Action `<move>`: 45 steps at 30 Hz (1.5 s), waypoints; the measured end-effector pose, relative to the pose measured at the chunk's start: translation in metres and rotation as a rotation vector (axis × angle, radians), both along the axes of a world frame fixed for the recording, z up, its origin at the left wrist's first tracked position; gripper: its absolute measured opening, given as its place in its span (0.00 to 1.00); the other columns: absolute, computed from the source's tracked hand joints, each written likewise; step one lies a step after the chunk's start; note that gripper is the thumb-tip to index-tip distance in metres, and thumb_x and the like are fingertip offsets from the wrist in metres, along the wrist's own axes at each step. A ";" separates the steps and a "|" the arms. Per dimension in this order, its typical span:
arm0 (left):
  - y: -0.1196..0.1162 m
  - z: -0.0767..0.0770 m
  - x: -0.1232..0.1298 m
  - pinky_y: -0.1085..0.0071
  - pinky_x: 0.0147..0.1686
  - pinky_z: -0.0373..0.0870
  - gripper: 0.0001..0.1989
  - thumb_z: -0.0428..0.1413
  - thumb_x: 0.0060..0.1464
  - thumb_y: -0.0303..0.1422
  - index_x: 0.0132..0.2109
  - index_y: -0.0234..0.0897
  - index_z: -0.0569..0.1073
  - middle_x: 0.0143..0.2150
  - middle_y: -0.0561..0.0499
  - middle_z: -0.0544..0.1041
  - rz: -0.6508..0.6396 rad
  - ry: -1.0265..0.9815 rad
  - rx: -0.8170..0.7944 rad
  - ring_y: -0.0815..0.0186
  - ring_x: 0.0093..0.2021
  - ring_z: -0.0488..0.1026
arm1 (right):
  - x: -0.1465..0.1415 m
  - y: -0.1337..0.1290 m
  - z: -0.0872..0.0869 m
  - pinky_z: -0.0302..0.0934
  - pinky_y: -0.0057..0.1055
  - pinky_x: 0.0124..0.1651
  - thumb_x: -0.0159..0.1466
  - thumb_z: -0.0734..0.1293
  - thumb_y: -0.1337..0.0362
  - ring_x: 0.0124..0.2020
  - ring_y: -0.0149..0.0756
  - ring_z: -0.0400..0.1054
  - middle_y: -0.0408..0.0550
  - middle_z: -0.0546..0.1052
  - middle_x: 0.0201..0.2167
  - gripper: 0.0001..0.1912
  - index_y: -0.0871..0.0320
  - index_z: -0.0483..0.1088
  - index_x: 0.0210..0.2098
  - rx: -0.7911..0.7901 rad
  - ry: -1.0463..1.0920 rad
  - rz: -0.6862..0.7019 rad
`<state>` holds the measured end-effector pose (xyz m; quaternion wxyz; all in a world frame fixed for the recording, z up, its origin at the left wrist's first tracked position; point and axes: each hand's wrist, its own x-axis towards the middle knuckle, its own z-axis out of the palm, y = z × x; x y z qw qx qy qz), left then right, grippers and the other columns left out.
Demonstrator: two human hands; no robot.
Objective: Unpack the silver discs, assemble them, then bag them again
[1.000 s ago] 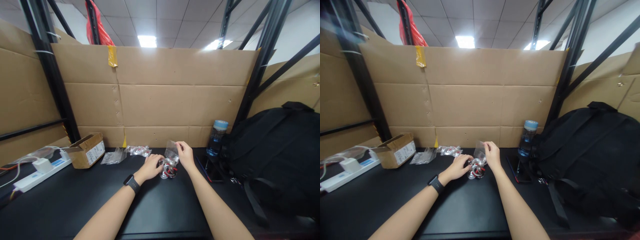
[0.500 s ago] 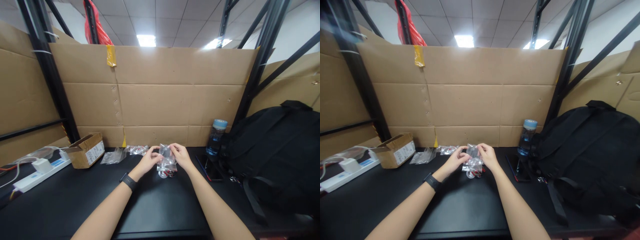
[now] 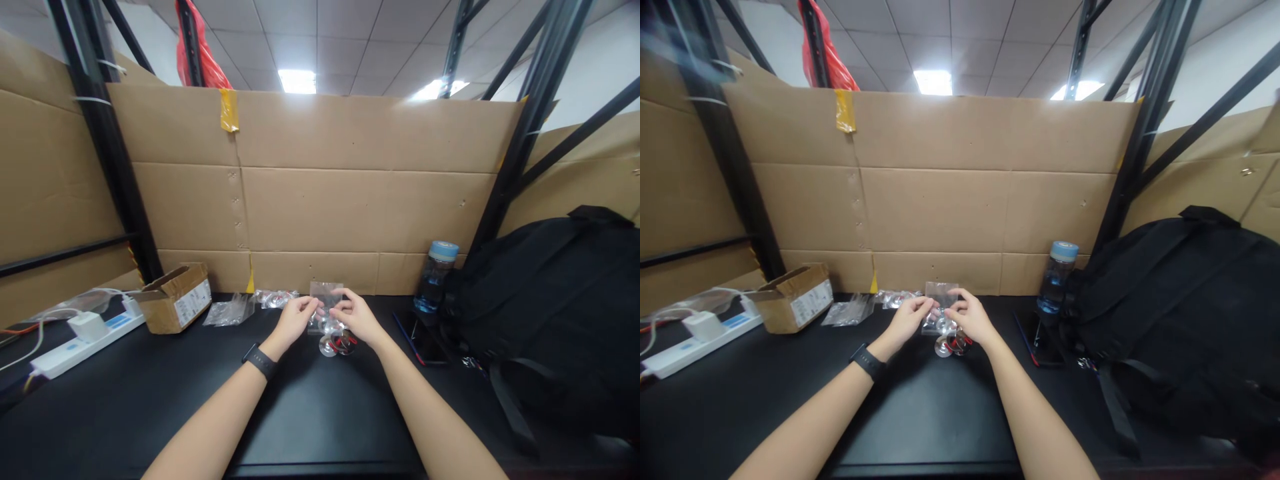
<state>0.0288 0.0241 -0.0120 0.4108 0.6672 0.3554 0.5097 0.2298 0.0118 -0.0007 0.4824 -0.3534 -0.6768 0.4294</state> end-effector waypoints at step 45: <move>0.004 0.033 -0.162 0.53 0.43 0.72 0.19 0.52 0.59 0.35 0.55 0.39 0.76 0.46 0.34 0.80 1.172 0.757 -0.199 0.44 0.47 0.77 | 0.002 0.003 0.002 0.57 0.22 0.22 0.64 0.67 0.48 0.20 0.29 0.69 0.41 0.77 0.28 0.24 0.53 0.63 0.53 -0.190 0.102 -0.031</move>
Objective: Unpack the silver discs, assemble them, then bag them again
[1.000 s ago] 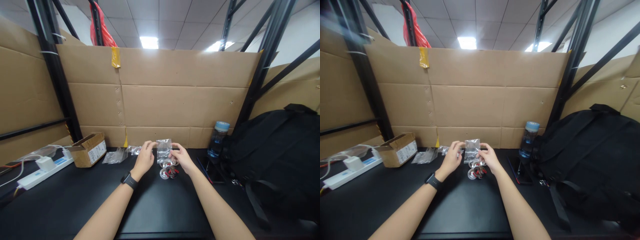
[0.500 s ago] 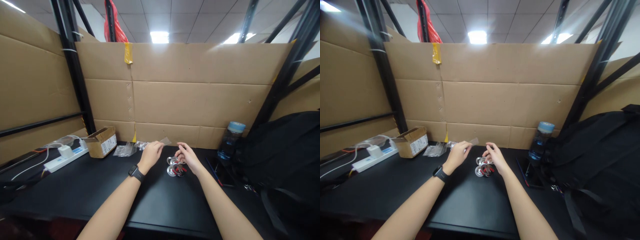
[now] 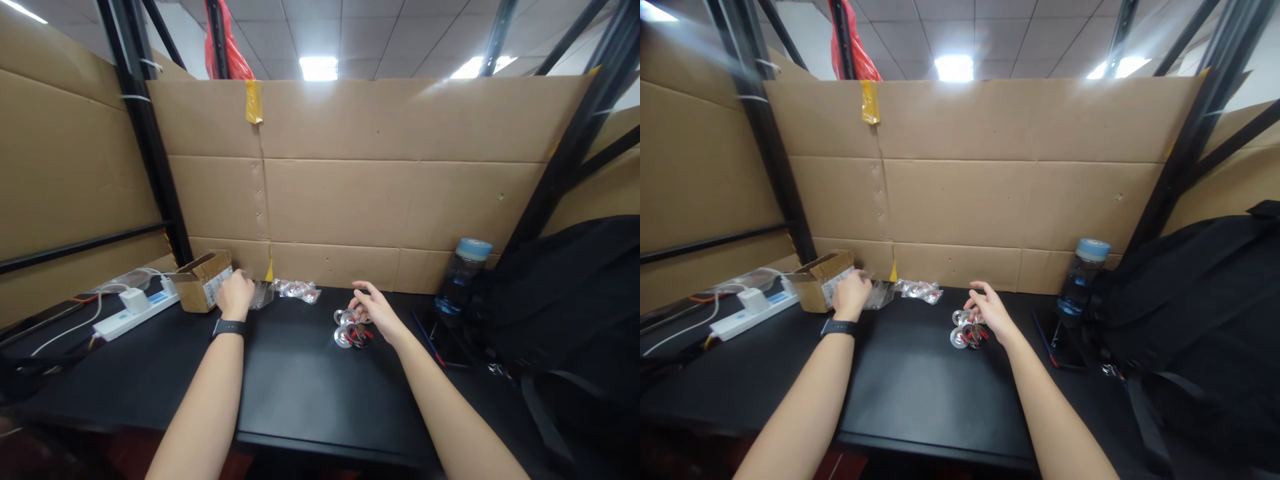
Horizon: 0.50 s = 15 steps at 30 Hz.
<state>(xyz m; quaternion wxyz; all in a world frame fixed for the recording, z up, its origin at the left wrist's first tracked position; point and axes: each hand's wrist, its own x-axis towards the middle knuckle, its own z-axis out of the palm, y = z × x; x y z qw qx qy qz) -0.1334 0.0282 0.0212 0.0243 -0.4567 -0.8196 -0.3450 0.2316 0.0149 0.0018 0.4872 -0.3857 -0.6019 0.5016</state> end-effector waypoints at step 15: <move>0.008 -0.006 0.048 0.54 0.56 0.64 0.21 0.42 0.66 0.38 0.56 0.36 0.71 0.56 0.37 0.75 -0.359 0.315 0.145 0.48 0.57 0.71 | -0.001 0.001 -0.003 0.57 0.21 0.22 0.65 0.66 0.48 0.20 0.27 0.69 0.42 0.78 0.29 0.23 0.53 0.63 0.53 0.019 -0.062 0.005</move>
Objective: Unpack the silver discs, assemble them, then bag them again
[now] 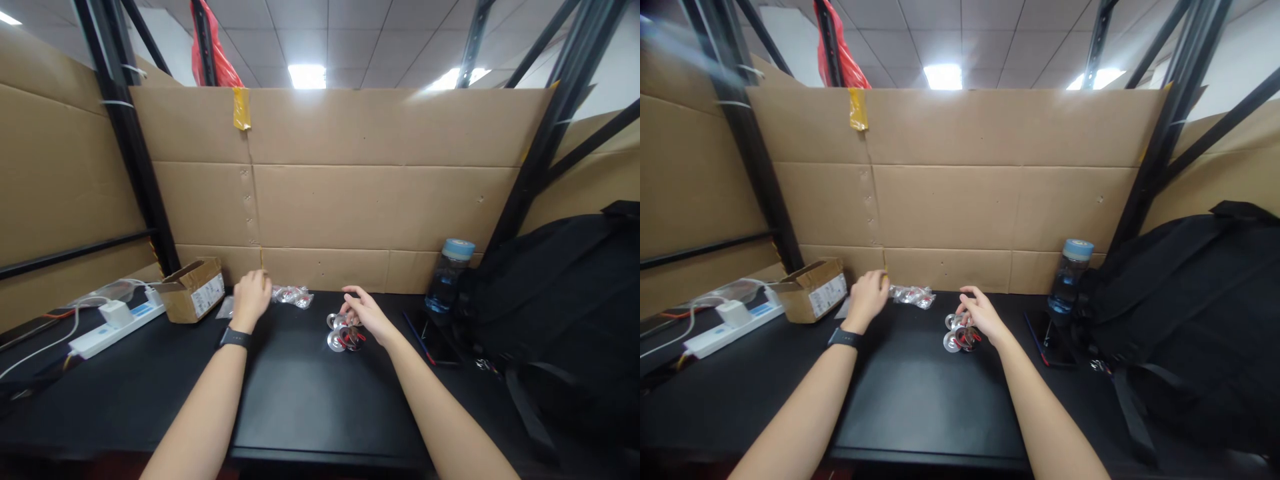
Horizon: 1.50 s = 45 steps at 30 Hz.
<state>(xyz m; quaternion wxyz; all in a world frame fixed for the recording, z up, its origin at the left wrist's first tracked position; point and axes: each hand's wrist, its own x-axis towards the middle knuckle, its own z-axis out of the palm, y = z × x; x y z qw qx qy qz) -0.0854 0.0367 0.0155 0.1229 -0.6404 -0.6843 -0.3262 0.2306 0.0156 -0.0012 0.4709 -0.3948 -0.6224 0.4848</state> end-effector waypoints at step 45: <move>0.008 -0.024 0.040 0.66 0.43 0.76 0.18 0.65 0.46 0.32 0.46 0.32 0.78 0.41 0.42 0.84 -0.898 -0.419 -0.635 0.59 0.40 0.81 | -0.005 -0.005 -0.002 0.60 0.24 0.24 0.62 0.69 0.54 0.23 0.30 0.69 0.46 0.78 0.29 0.13 0.58 0.73 0.39 0.047 -0.243 0.099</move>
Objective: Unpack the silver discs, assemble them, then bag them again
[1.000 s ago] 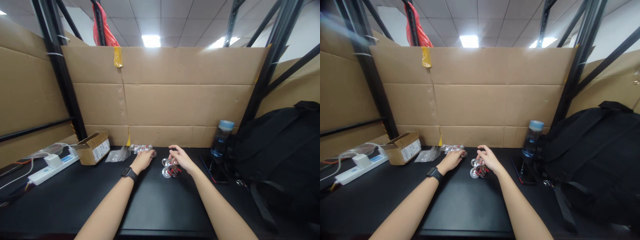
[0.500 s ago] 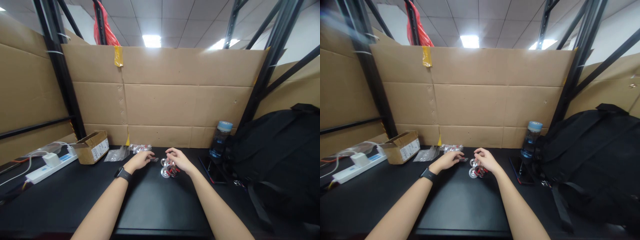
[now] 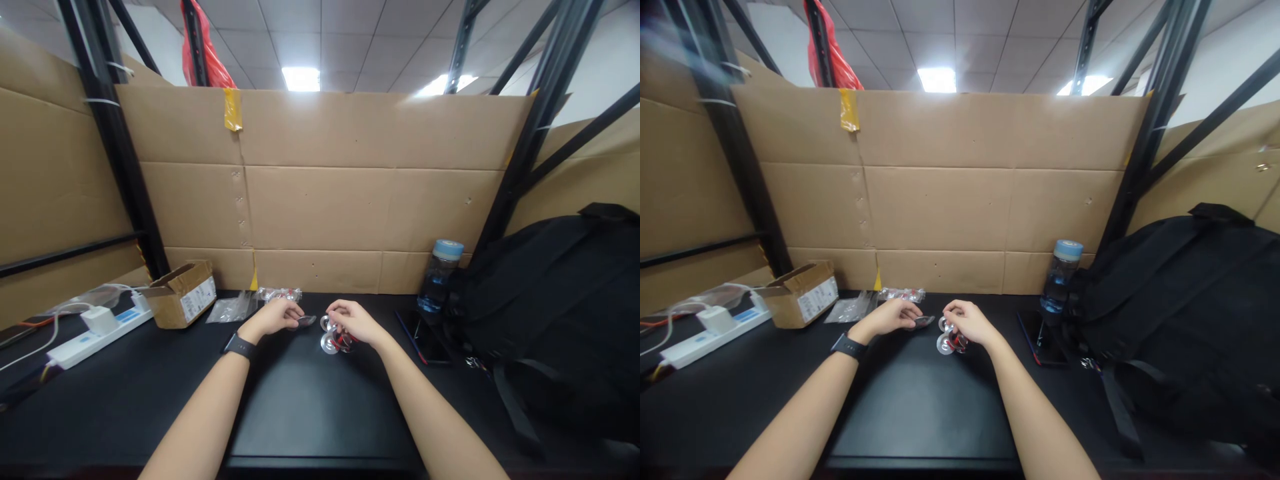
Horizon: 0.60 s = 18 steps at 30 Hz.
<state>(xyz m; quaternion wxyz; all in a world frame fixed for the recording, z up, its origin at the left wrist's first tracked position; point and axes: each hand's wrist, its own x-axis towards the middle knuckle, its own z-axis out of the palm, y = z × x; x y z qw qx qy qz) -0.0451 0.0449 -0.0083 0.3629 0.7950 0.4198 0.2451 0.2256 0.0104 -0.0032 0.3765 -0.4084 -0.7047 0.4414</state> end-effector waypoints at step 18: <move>0.004 -0.008 -0.002 0.71 0.40 0.73 0.15 0.58 0.51 0.26 0.47 0.37 0.78 0.38 0.48 0.83 0.021 0.119 0.242 0.62 0.38 0.80 | 0.000 0.001 -0.003 0.61 0.26 0.27 0.64 0.67 0.58 0.24 0.30 0.69 0.46 0.78 0.34 0.10 0.56 0.75 0.40 0.227 -0.131 -0.090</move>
